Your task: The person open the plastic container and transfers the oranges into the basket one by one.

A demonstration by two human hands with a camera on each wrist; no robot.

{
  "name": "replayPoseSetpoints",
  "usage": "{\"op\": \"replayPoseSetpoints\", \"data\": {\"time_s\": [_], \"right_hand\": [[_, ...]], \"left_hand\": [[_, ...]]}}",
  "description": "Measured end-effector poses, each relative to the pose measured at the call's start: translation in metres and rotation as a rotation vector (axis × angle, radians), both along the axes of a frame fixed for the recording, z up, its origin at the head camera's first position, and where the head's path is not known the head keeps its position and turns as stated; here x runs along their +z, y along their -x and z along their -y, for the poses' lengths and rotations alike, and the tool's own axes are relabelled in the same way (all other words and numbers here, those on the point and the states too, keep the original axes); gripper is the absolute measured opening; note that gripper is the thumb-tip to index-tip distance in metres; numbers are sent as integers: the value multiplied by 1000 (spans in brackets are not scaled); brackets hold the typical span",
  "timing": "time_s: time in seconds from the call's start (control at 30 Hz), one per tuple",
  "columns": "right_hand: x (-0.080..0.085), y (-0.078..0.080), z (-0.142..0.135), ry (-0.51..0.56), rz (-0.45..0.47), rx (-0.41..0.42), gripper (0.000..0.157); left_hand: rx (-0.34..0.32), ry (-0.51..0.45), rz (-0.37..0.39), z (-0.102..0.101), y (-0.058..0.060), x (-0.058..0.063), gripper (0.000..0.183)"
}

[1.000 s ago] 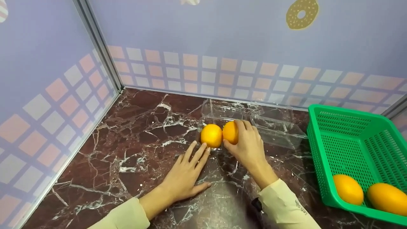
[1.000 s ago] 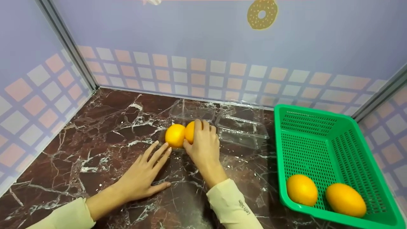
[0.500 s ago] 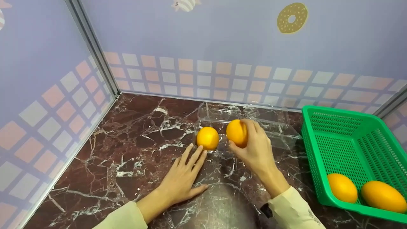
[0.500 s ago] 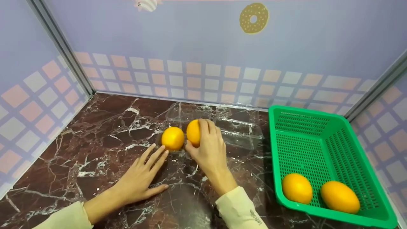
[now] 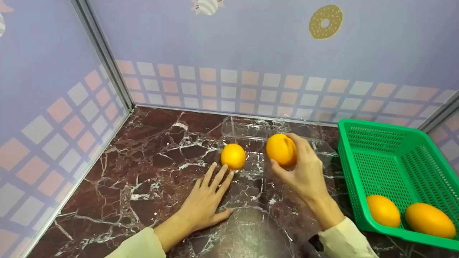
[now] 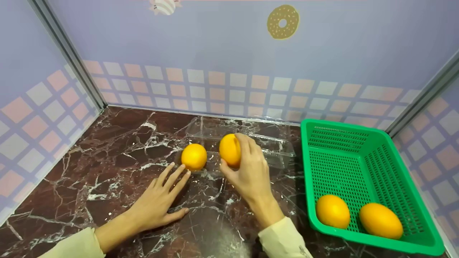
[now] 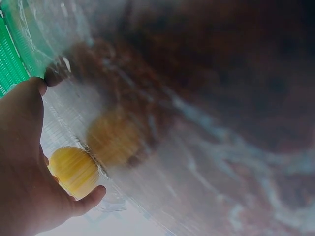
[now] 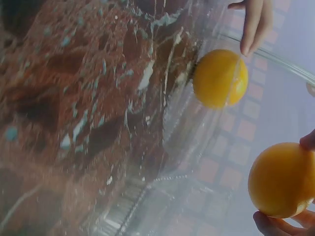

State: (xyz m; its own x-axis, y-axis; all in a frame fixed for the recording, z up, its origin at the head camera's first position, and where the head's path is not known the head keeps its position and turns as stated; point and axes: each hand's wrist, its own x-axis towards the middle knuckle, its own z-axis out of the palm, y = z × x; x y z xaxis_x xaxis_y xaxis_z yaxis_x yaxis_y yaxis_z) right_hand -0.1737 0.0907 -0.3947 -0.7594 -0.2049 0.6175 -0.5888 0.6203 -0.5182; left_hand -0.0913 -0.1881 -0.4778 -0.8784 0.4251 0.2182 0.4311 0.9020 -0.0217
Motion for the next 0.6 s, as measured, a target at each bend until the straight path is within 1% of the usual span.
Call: {"op": "replayPoseSetpoints", "data": {"time_s": [0.17,0.33,0.43,0.6], "right_hand": [[7,-5,-14,1,-17,-8,71],[15,-11,-29,8,-51,-21,77],[18,-15,-38,12,-72,-30,79],[24,-20,-51,4,-104,-41,77]], "left_hand": [[7,-7,8,0,0,-1,98],[15,-25,29,-2,1,-1,98],[12,-28,20,-2,1,0,98],[11,-26,5,-2,-2,0,98]]}}
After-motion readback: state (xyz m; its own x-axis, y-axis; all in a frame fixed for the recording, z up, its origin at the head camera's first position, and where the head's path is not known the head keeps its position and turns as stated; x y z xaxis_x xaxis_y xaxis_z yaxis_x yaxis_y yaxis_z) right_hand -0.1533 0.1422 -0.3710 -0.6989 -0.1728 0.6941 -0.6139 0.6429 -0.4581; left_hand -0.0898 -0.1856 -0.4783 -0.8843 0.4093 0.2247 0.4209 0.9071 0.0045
